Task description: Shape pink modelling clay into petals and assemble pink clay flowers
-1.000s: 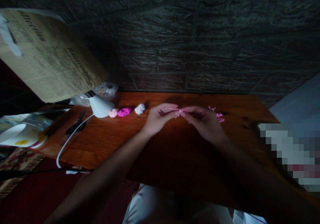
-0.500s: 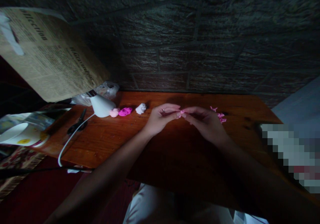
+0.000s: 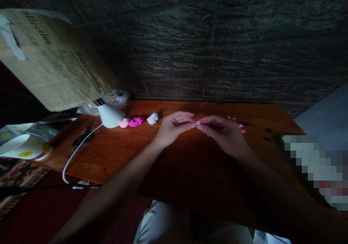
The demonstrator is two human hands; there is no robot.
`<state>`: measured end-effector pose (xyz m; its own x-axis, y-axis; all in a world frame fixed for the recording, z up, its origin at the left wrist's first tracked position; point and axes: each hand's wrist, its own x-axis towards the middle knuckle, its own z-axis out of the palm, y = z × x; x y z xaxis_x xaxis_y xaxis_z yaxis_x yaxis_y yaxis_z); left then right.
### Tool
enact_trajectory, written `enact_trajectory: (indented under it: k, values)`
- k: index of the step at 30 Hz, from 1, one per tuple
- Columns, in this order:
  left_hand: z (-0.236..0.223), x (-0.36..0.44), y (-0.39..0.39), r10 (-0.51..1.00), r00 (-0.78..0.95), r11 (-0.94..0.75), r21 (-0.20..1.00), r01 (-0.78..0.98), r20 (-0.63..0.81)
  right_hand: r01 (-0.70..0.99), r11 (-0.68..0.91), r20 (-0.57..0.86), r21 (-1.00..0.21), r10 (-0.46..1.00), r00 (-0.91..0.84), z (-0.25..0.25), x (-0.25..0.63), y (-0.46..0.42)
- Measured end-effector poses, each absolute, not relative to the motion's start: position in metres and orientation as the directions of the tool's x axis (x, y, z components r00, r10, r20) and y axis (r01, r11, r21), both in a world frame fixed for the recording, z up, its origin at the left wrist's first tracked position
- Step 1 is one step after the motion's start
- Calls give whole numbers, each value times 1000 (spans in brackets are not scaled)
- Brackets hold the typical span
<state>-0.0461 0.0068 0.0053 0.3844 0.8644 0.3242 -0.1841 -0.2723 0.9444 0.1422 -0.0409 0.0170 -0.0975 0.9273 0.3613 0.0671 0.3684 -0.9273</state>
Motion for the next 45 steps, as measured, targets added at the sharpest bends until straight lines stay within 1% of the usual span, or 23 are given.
enact_trajectory:
  k: [9, 14, 17, 21, 26, 34, 40, 45]
  values:
    - [5, -45, 6, 867, 380, -256, 943, -212, 321, 43, 343, 330, -938, 926, -184, 16, 141, -42]
    - [5, -46, 6, 875, 381, -241, 952, -190, 298, 9, 319, 312, -948, 933, -180, 16, 139, -43]
    - [5, -45, 6, 875, 378, -238, 949, -206, 301, -9, 320, 316, -947, 932, -177, 16, 139, -42]
    - [4, -43, 5, 870, 378, -222, 936, -273, 317, -30, 333, 333, -942, 928, -166, 15, 141, -40]
    - [4, -42, 4, 867, 380, -201, 924, -325, 322, -40, 382, 384, -923, 913, -141, 14, 141, -40]
    - [5, -42, 3, 881, 368, -174, 927, -333, 298, -7, 436, 435, -900, 894, -107, 16, 138, -44]
    - [5, -39, 1, 893, 359, -143, 929, -340, 270, 72, 495, 490, -866, 869, -72, 12, 137, -45]
    - [5, -38, 0, 889, 358, -143, 916, -375, 286, 113, 507, 506, -854, 861, -41, 10, 136, -45]
